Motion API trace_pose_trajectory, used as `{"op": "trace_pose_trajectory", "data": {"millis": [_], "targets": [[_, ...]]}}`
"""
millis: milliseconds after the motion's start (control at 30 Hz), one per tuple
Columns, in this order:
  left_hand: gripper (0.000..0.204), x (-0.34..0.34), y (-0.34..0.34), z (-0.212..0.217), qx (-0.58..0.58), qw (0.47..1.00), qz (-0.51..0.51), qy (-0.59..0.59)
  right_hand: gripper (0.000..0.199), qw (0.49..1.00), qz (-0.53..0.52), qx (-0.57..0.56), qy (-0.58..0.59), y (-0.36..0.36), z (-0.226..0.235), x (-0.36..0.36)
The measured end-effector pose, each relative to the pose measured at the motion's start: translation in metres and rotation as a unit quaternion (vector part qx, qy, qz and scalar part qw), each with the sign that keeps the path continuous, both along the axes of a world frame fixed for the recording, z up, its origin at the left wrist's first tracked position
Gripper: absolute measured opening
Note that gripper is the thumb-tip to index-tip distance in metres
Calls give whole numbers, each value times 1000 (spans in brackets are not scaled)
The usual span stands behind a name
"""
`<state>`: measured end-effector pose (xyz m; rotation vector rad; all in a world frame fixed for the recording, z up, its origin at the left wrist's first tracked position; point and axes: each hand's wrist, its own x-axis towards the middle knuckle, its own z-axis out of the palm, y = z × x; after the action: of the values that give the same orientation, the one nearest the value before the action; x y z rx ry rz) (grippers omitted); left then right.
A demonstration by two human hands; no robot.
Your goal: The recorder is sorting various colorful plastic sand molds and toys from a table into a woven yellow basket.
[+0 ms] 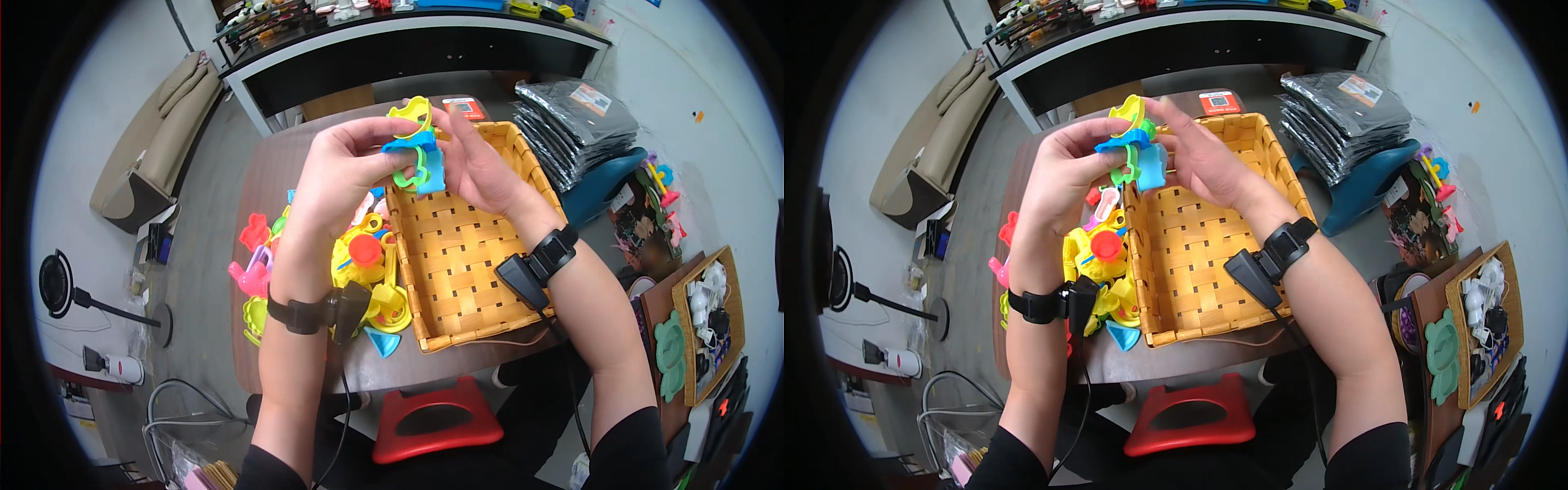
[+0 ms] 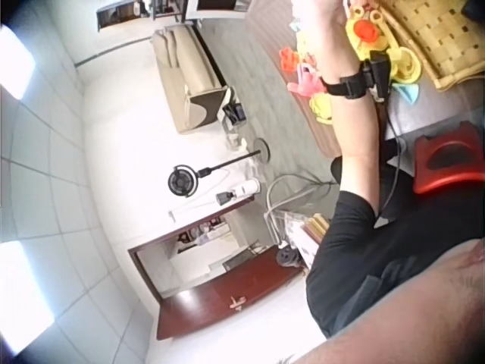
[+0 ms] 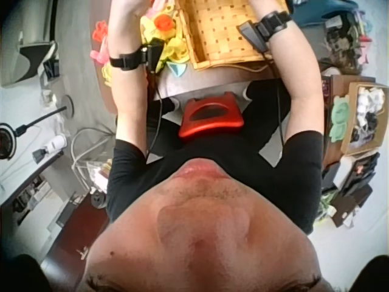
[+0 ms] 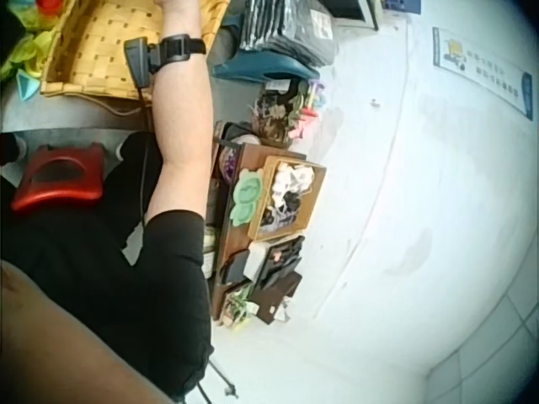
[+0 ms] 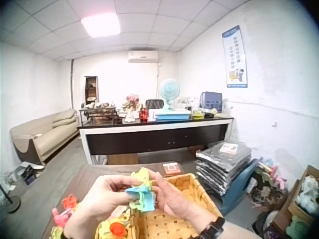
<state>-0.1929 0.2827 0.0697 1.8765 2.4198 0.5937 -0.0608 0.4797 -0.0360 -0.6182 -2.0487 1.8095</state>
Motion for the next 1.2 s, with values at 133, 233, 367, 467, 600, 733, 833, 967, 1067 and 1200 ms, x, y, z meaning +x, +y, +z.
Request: {"op": "trace_pose_trajectory", "data": {"millis": [133,233,367,467,600,733,833,967,1067,1200], "targets": [[38,16,14,0,2,1000,-11,-1,47,1000,-13,0,7,4,4,5],[38,21,17,-1,-3,1000,-12,-4,47,1000,-16,-6,10,10,1,12],[38,13,13,1,-5,1000,-11,-10,47,1000,-18,-11,11,15,-5,12],[38,-3,6,5,-9,1000,-5,-13,47,1000,-14,-17,14,25,-10,6],[38,-15,-3,3,-11,1000,6,-27,47,1000,-6,-21,6,33,-19,6],[38,-14,-21,1,-6,999,15,-37,46,1000,1,-18,4,19,-25,1],[39,-9,-37,-4,3,999,13,-43,46,1000,-4,-11,4,13,-18,4],[39,-2,-45,-9,9,1000,13,-26,43,1000,-20,9,6,-5,2,2],[39,5,-27,-11,13,1000,-9,-13,41,998,-35,48,-25,1,12,4],[39,10,-7,0,9,999,-35,8,38,992,-50,113,-34,13,12,1]]}}
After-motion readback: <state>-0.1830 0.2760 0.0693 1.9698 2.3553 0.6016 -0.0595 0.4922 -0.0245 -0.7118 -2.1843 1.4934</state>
